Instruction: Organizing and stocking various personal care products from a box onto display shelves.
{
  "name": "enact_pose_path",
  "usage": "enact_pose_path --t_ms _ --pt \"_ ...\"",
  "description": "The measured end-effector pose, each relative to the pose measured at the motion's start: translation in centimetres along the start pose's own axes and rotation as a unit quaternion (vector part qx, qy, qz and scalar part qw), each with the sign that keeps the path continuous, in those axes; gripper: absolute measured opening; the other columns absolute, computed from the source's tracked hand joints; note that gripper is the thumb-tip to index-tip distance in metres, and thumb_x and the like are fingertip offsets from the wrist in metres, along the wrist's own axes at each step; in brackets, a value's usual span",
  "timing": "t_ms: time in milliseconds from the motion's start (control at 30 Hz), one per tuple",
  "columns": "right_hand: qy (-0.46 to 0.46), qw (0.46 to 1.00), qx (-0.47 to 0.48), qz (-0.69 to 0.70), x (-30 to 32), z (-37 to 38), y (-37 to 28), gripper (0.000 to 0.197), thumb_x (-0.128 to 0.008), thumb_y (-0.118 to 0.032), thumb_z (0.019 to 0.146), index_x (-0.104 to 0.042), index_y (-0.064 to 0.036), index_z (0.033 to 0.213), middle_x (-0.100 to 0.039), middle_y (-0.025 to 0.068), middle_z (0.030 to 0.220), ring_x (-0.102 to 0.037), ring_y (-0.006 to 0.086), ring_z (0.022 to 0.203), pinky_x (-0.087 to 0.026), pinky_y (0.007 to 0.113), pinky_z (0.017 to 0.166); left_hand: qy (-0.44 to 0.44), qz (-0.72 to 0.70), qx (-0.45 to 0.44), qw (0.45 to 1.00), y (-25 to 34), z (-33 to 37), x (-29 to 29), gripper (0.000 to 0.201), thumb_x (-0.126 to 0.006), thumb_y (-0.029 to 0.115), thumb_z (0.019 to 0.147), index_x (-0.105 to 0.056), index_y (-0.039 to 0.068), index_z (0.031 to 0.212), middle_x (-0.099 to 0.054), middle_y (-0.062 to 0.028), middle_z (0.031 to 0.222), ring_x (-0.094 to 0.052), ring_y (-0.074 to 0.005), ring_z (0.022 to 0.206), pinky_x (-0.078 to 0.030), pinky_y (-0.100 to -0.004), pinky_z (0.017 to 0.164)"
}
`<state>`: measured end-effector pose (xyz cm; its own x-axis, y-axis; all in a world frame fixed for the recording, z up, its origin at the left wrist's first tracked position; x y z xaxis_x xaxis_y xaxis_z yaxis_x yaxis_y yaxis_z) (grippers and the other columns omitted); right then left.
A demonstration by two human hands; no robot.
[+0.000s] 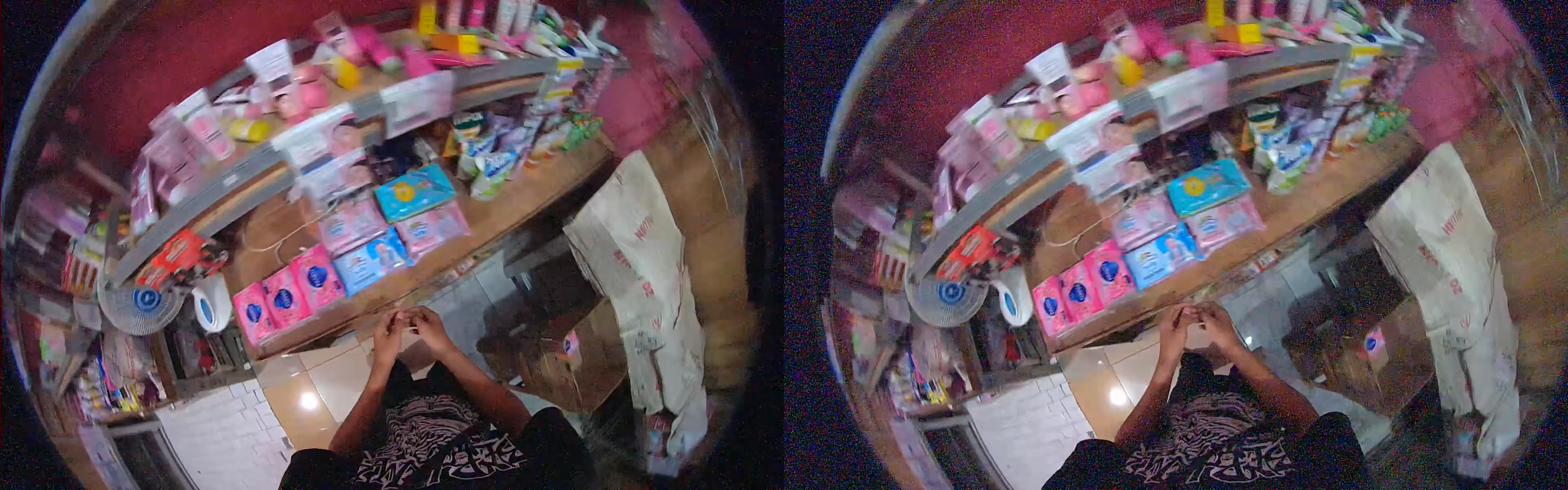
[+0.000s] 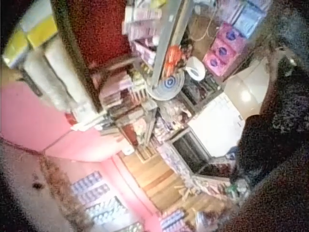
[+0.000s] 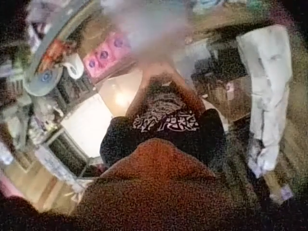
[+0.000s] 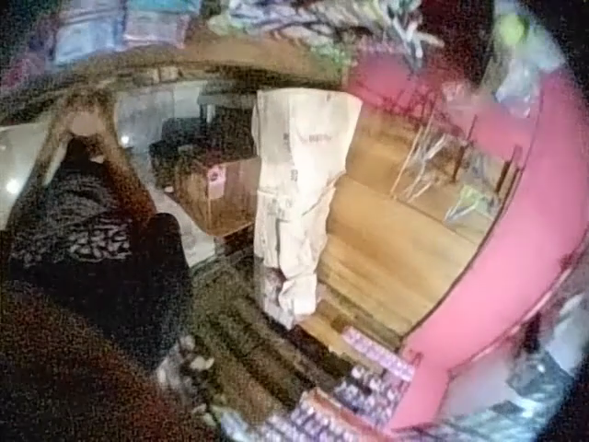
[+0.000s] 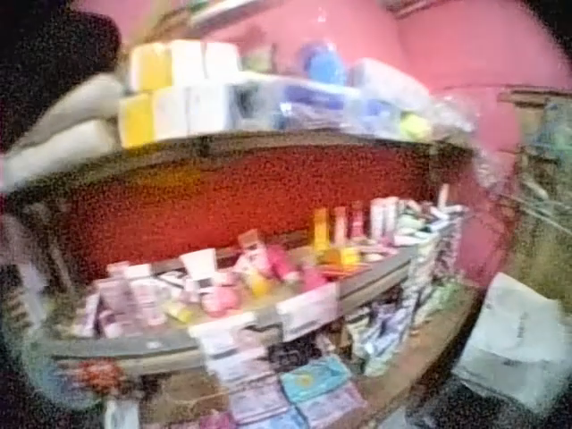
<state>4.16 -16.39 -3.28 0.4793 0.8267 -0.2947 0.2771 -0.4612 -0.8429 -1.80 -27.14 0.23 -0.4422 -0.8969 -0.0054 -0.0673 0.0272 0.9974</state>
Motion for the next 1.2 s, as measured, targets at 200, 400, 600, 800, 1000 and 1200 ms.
enact_pose_path --t_ms 200,400,600,800,1000,1200 --pt "0.215 0.976 0.01 0.014 13.4 -4.2 -0.6 0.019 -0.05 -0.021 0.091 -0.058 -0.0069 0.101 -0.064 0.0042 0.086 -0.061 0.0147 0.08 -0.047 0.028 0.064 -0.131 -0.025 0.091 0.987 -2.4 -0.1 -11.2 0.013 -0.051 0.01 0.092 -0.057 -0.001 0.097 -0.059 -0.0048 0.087 -0.055 -0.0103 0.079 -0.044 -0.0237 0.074" --pt "0.356 0.922 0.09 0.12 25.1 -11.4 -1.1 0.017 -0.049 -0.018 0.092 -0.058 -0.0045 0.097 -0.061 0.0055 0.079 -0.059 0.0153 0.074 -0.047 0.028 0.068 -0.294 -0.004 0.133 0.947 -4.2 -3.4 -23.7 0.018 -0.053 0.014 0.091 -0.056 -0.001 0.101 -0.061 -0.0056 0.09 -0.057 -0.0122 0.081 -0.045 -0.0249 0.076" --pt "0.477 0.856 0.14 0.14 33.6 -19.1 0.1 0.017 -0.047 -0.015 0.09 -0.057 -0.0018 0.094 -0.06 0.0046 0.076 -0.056 0.0125 0.066 -0.046 0.027 0.059 -0.462 0.001 0.108 0.88 -5.7 -9.1 -35.0 0.02 -0.053 0.015 0.091 -0.055 0.0 0.104 -0.062 -0.0071 0.092 -0.059 -0.0135 0.083 -0.047 -0.0258 0.076" --pt "0.539 0.799 0.165 0.208 38.2 -24.0 2.0 0.013 -0.05 -0.012 0.089 -0.058 -0.0034 0.094 -0.059 0.0046 0.081 -0.059 0.0132 0.076 -0.047 0.025 0.066 -0.553 0.02 0.109 0.826 -6.6 -13.1 -41.0 0.022 -0.053 0.017 0.091 -0.055 0.0 0.106 -0.063 -0.0077 0.093 -0.06 -0.0135 0.083 -0.047 -0.0257 0.075" --pt "0.597 0.749 0.127 0.258 41.2 -26.1 3.5 0.016 -0.047 -0.014 0.089 -0.058 -0.004 0.094 -0.06 0.0036 0.08 -0.058 0.0116 0.071 -0.046 0.024 0.06 -0.601 0.116 0.154 0.776 -8.1 -14.1 -44.5 0.022 -0.051 0.02 0.093 -0.054 0.0 0.103 -0.062 -0.0077 0.093 -0.06 -0.0144 0.087 -0.048 -0.0284 0.075" --pt "0.602 0.738 0.153 0.263 43.4 -26.6 4.8 0.016 -0.046 -0.015 0.09 -0.058 -0.0048 0.094 -0.062 0.004 0.08 -0.059 0.0112 0.069 -0.044 0.024 0.055 -0.62 0.086 0.193 0.756 -10.5 -13.5 -48.0 0.02 -0.051 0.019 0.092 -0.055 0.002 0.103 -0.062 -0.0056 0.093 -0.06 -0.0149 0.086 -0.048 -0.0288 0.074"
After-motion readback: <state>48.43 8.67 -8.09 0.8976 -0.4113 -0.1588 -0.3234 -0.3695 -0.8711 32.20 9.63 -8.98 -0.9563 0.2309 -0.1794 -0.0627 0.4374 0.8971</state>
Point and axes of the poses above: each hand's wrist, its own z-axis towards the middle knuckle, its own x-axis out of the back of the hand, y = z × x, the point moved 1 cm from there along z, towards the middle knuckle
